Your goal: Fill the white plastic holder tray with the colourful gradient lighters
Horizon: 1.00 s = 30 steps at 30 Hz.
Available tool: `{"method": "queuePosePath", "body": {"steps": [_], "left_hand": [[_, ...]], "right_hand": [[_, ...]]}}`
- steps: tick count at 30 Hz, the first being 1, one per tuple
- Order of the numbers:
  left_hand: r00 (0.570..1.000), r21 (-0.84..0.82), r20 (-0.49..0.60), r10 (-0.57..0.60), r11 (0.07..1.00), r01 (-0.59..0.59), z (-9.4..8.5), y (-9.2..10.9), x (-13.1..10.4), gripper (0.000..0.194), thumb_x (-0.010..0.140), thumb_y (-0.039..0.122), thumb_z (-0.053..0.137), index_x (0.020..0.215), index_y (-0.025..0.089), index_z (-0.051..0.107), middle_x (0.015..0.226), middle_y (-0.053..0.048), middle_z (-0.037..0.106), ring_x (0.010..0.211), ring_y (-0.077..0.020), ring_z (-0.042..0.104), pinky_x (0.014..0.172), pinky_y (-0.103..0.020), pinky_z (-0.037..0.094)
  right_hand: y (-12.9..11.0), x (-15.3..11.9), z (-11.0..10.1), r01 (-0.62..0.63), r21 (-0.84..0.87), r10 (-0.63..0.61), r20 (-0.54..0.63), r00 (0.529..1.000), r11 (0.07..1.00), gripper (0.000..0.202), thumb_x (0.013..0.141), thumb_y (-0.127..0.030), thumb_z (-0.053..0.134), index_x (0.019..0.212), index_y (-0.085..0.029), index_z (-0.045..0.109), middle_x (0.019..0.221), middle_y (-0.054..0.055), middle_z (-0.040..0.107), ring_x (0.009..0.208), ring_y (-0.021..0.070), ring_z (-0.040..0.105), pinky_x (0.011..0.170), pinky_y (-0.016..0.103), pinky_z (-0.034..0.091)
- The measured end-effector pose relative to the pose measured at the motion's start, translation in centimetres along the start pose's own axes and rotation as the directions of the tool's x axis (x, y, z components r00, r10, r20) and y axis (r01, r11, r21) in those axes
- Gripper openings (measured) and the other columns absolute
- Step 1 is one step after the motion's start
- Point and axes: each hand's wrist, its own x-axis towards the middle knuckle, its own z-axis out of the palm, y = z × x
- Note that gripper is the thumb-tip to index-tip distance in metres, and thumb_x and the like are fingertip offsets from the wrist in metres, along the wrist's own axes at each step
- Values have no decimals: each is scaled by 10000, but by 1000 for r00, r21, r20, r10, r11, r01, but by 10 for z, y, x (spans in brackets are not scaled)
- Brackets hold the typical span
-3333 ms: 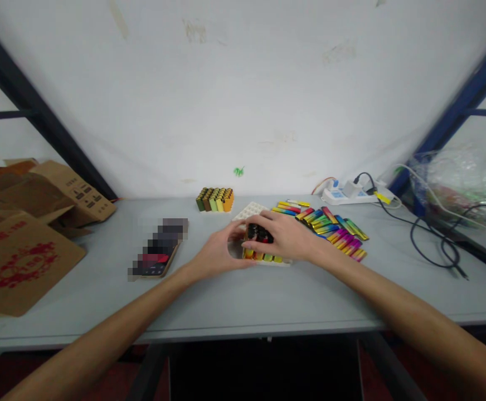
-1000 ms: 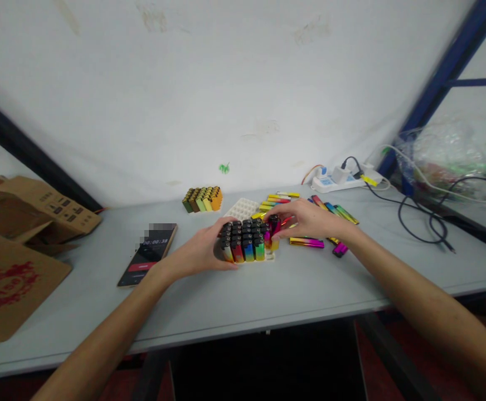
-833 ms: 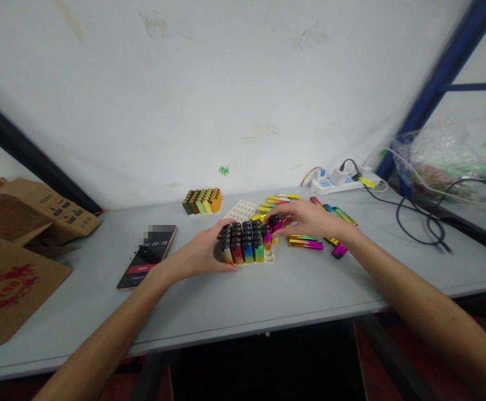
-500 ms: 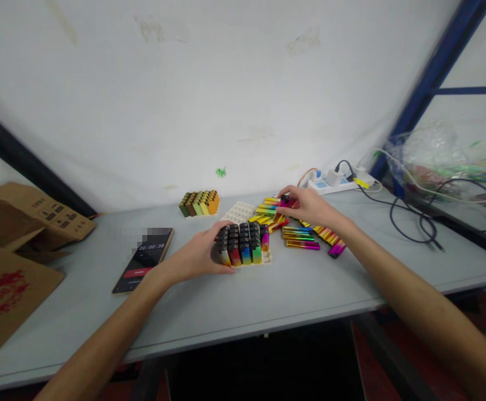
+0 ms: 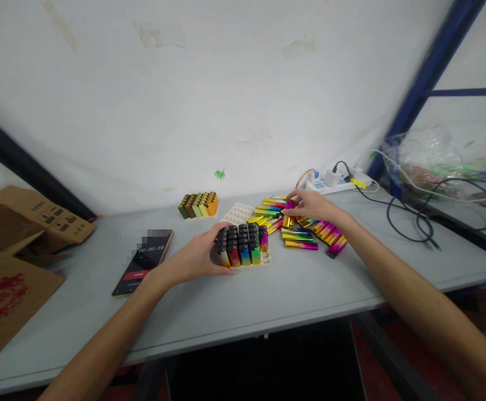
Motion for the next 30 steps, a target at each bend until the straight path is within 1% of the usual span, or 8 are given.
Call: {"method": "queuePosePath", "body": {"steps": [5, 9, 12, 15, 17, 19, 24, 30], "left_hand": [[1000, 4, -2, -2, 1000, 2, 0, 1, 0, 941, 662, 508, 886, 1453, 266, 437, 1374, -71, 667, 1238, -335, 659, 1055, -407, 516], [1000, -3, -5, -7, 1000, 7, -1, 4, 0, 947, 657, 519, 885, 1451, 265, 437, 1378, -79, 666, 1242, -340, 656, 1059, -417, 514], [1000, -4, -4, -5, 1000, 5, -1, 5, 0, 951, 658, 508, 888, 1455, 262, 431, 1372, -82, 670, 1241, -332, 657, 1067, -415, 507], [1000, -20, 5, 6, 1000, -6, -2, 6, 0, 942, 664, 499, 883, 1453, 253, 431, 1381, -86, 665, 1245, -325, 654, 1073, -410, 501], [1000, -24, 9, 9, 1000, -8, -2, 7, 0, 945, 663, 508, 879, 1452, 245, 429, 1386, -90, 662, 1253, -329, 648, 1074, -410, 500], [1000, -19, 10, 9, 1000, -9, -2, 8, 0, 950, 660, 512, 880, 1450, 241, 427, 1396, -95, 654, 1269, -334, 637, 1079, -412, 496], [1000, -14, 11, 1, 1000, -1, -3, 10, 0, 924, 671, 510, 875, 1443, 252, 436, 1389, -90, 655, 1254, -335, 647, 1058, -414, 509], [1000, -32, -9, -11, 999, 11, -1, 8, -1, 935, 660, 514, 874, 1459, 270, 452, 1382, -86, 662, 1243, -348, 651, 1057, -437, 514]], "right_hand": [[4, 2, 3, 91, -102, -86, 55, 995, 991, 335, 910, -440, 708, 1087, -159, 753, 1083, 122, 774, 940, 266, 713, 834, 362, 531], [2, 2, 4, 164, -128, -170, -38, 985, 978, 387, 894, -415, 733, 1159, -133, 741, 1140, 160, 746, 1032, 298, 686, 905, 397, 521], [-12, -7, -1, 306, 41, -303, -66, 951, 951, 370, 924, -432, 693, 1175, -164, 737, 1145, 127, 740, 947, 247, 688, 867, 371, 531], [-33, -21, -4, 403, 319, -451, 91, 888, 858, 403, 918, -497, 687, 1195, -206, 725, 1116, 68, 741, 855, 183, 677, 778, 309, 533], [-45, -27, -1, 412, 385, -505, 179, 845, 826, 479, 869, -513, 746, 1234, -204, 705, 1097, 63, 735, 814, 169, 666, 727, 291, 524], [-53, -30, 8, 453, 350, -534, 181, 826, 820, 472, 848, -485, 781, 1217, -200, 708, 1073, 64, 733, 814, 174, 661, 722, 295, 514], [-59, -29, 22, 495, 214, -526, 122, 842, 842, 243, 921, -400, 710, 1073, -215, 751, 996, 45, 746, 832, 195, 668, 717, 303, 500], [-59, -30, 8, 413, 309, -454, 68, 889, 856, 322, 906, -488, 705, 1028, -193, 749, 918, 48, 762, 800, 189, 697, 709, 288, 533]]}}
